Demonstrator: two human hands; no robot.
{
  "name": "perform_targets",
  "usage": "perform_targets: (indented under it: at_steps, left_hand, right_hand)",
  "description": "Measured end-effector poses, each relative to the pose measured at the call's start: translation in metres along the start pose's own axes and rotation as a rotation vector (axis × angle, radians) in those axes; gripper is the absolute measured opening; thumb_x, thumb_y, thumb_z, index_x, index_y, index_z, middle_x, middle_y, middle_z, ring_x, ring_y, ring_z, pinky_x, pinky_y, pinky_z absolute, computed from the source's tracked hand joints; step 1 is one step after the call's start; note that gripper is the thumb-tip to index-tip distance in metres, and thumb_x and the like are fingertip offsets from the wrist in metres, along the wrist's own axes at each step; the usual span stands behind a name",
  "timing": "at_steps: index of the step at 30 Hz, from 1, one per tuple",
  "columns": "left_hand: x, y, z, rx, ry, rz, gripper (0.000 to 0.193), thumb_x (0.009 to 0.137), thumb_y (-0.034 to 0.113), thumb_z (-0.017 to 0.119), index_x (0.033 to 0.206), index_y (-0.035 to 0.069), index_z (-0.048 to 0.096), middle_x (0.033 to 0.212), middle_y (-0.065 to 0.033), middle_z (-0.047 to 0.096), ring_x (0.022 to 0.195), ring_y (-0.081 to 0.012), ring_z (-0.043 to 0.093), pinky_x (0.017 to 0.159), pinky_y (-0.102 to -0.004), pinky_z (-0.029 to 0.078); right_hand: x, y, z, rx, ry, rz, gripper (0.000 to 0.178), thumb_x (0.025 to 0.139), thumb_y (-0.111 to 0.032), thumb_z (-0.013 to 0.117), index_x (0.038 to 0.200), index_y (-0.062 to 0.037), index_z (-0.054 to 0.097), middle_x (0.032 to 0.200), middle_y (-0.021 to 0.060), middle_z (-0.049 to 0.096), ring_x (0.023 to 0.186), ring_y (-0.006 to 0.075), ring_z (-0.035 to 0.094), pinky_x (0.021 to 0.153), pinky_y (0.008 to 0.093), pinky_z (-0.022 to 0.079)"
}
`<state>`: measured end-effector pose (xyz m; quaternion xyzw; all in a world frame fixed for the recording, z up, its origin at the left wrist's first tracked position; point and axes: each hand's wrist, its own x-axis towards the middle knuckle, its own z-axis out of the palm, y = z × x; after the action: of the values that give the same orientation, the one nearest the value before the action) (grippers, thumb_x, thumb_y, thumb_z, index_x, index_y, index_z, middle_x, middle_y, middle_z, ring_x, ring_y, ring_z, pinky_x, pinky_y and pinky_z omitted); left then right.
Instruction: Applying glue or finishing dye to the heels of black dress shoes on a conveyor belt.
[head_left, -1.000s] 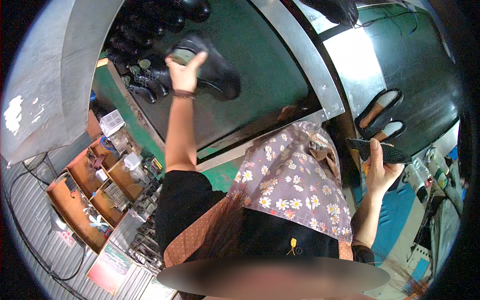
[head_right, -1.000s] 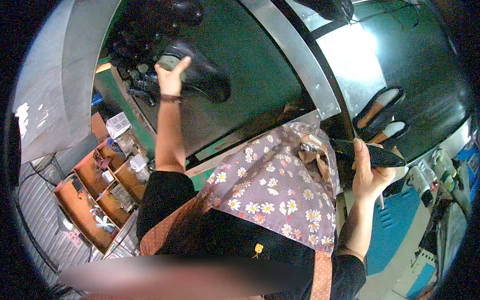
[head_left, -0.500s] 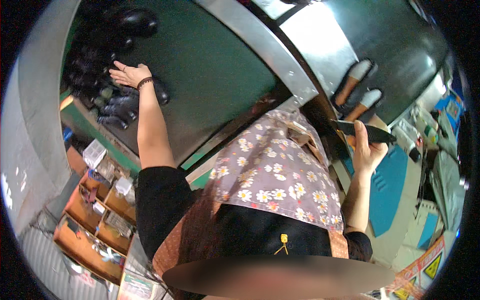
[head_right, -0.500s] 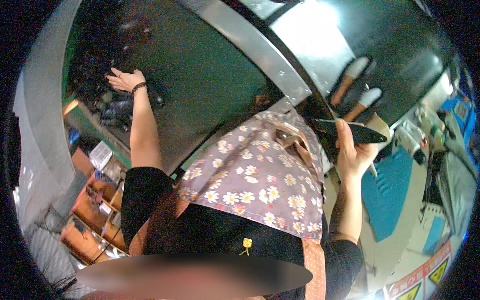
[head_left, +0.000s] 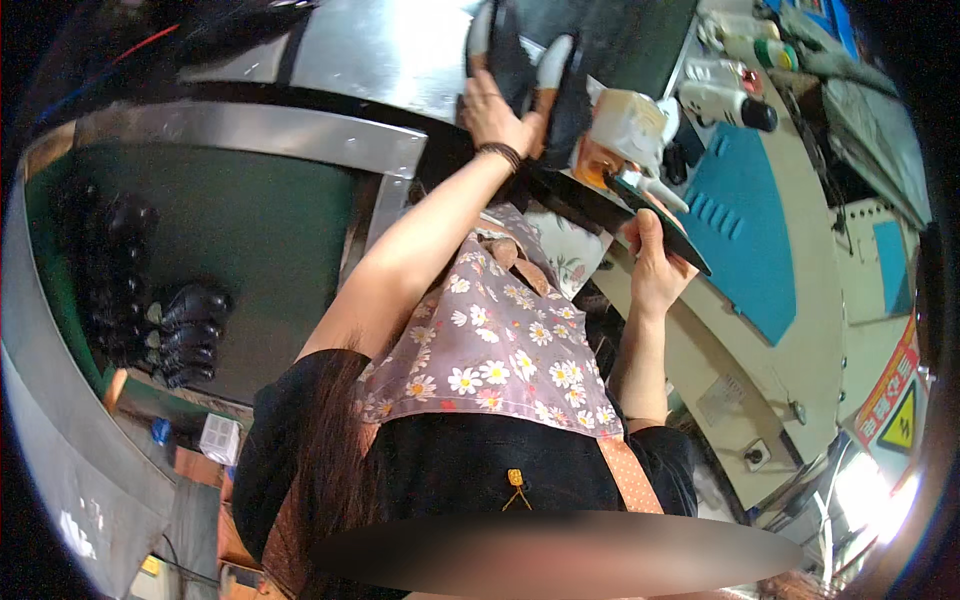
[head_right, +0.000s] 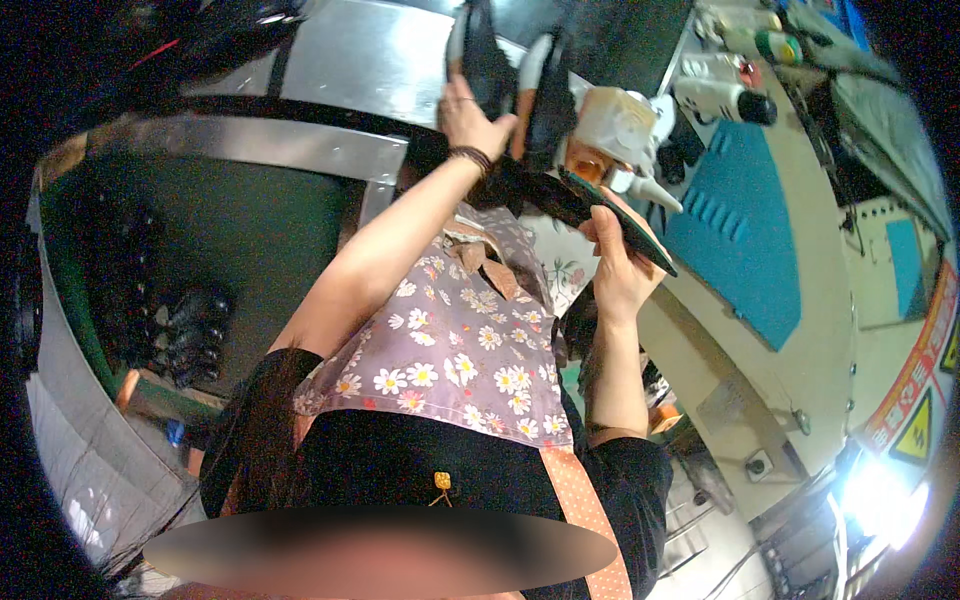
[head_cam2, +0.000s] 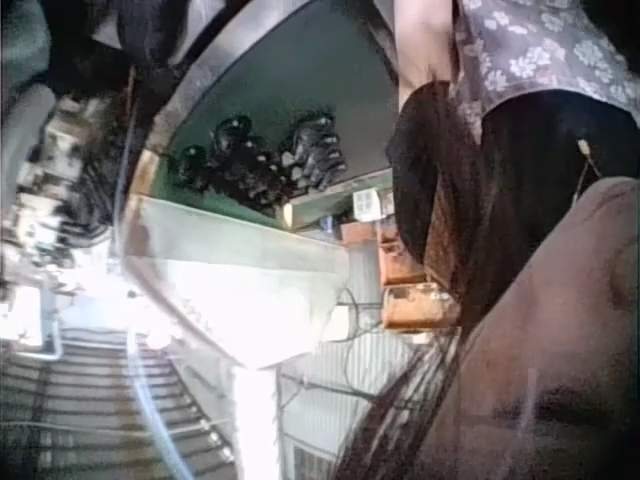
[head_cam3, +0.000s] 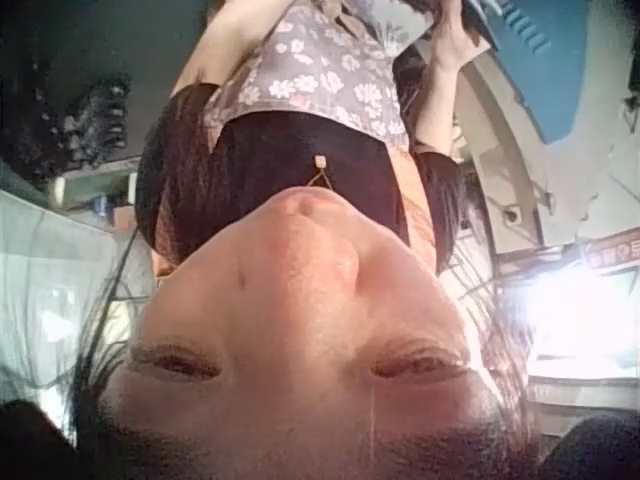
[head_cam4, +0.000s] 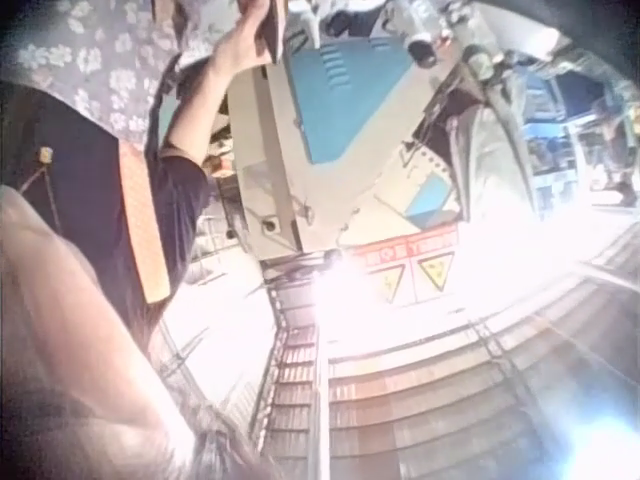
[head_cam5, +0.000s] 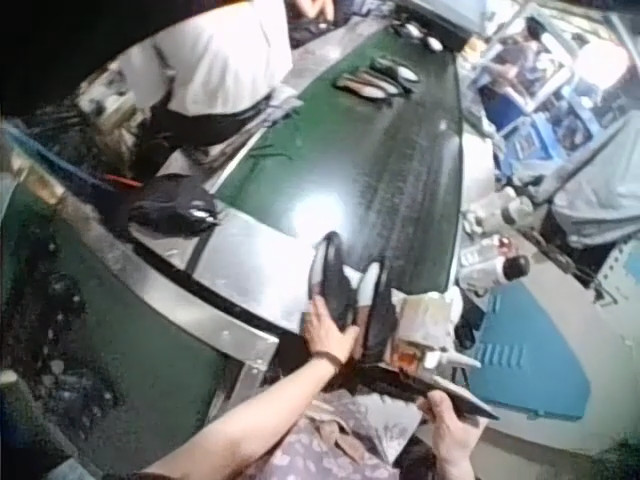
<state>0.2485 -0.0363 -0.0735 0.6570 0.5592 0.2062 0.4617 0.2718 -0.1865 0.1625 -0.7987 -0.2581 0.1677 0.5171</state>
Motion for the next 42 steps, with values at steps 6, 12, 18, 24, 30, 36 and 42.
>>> perform_targets:
  at_steps: [6,12,18,24,30,36,42]
  left_hand:
    - [0.044,-0.058,-0.050,0.063,-0.045,-0.109,0.105,0.053,0.029,0.086,0.136,-0.002,0.029,0.131,-0.0242,0.047,0.118,-0.0381,0.049,0.103,-0.0435,0.038]
    - [0.050,-0.150,-0.112,-0.869,0.036,-0.135,0.056,0.072,0.008,0.067,0.121,-0.003,0.043,0.109,-0.0108,0.058,0.099,-0.0206,0.056,0.089,-0.0315,0.046]
    - [0.036,-0.113,-0.145,0.078,0.438,-0.092,0.059,0.073,0.006,0.062,0.127,-0.005,0.043,0.122,-0.0190,0.049,0.109,-0.0286,0.049,0.098,-0.0410,0.038]
    - [0.055,-0.059,-0.178,1.012,-0.348,0.838,0.073,0.072,-0.001,0.056,0.141,0.017,0.037,0.140,-0.0104,0.042,0.136,-0.0274,0.031,0.113,-0.0485,0.020]
    - [0.107,-0.044,-0.184,1.494,-0.797,0.872,0.067,0.081,0.010,0.061,0.142,0.015,0.034,0.135,-0.0150,0.048,0.125,-0.0266,0.048,0.106,-0.0456,0.032]
    - [0.127,-0.031,-0.167,1.441,-1.005,0.787,0.074,0.071,0.010,0.069,0.139,0.011,0.038,0.134,-0.0161,0.048,0.124,-0.0290,0.048,0.104,-0.0376,0.039]
    - [0.124,-0.049,-0.193,1.204,-0.780,0.876,0.069,0.070,0.009,0.066,0.135,0.009,0.042,0.131,-0.0175,0.052,0.120,-0.0306,0.051,0.101,-0.0376,0.041]
  right_hand:
    - [-0.009,0.039,-0.006,0.094,0.154,0.233,0.023,0.084,-0.010,0.070,0.102,0.0041,0.068,0.076,0.0073,0.067,0.064,0.0095,0.057,0.056,0.0221,0.045]
    - [-0.001,0.119,0.008,0.053,0.244,0.408,0.028,0.084,-0.025,0.071,0.083,0.0027,0.068,0.066,0.0040,0.062,0.056,0.0085,0.052,0.052,0.0233,0.040]
    - [0.015,0.170,0.028,-0.105,0.181,0.324,0.029,0.081,-0.027,0.074,0.084,0.0018,0.071,0.068,0.0031,0.066,0.064,0.0068,0.057,0.059,0.0232,0.045]
    - [0.019,0.204,0.044,-0.318,0.133,0.182,0.032,0.076,-0.034,0.077,0.082,-0.0029,0.073,0.066,0.0157,0.067,0.060,0.0182,0.065,0.061,0.0303,0.049]
    - [0.022,0.169,0.041,-0.220,0.181,0.307,0.035,0.077,-0.036,0.076,0.084,-0.0015,0.073,0.064,0.0093,0.067,0.060,0.0157,0.063,0.061,0.0298,0.049]
    - [0.031,0.189,0.044,-0.333,0.099,0.300,0.038,0.076,-0.041,0.075,0.082,-0.0034,0.074,0.061,0.0122,0.066,0.060,0.0202,0.065,0.061,0.0317,0.050]
    - [0.029,0.181,0.039,-0.358,0.105,0.318,0.040,0.076,-0.043,0.073,0.078,-0.0035,0.073,0.065,0.0125,0.067,0.061,0.0268,0.066,0.062,0.0352,0.050]
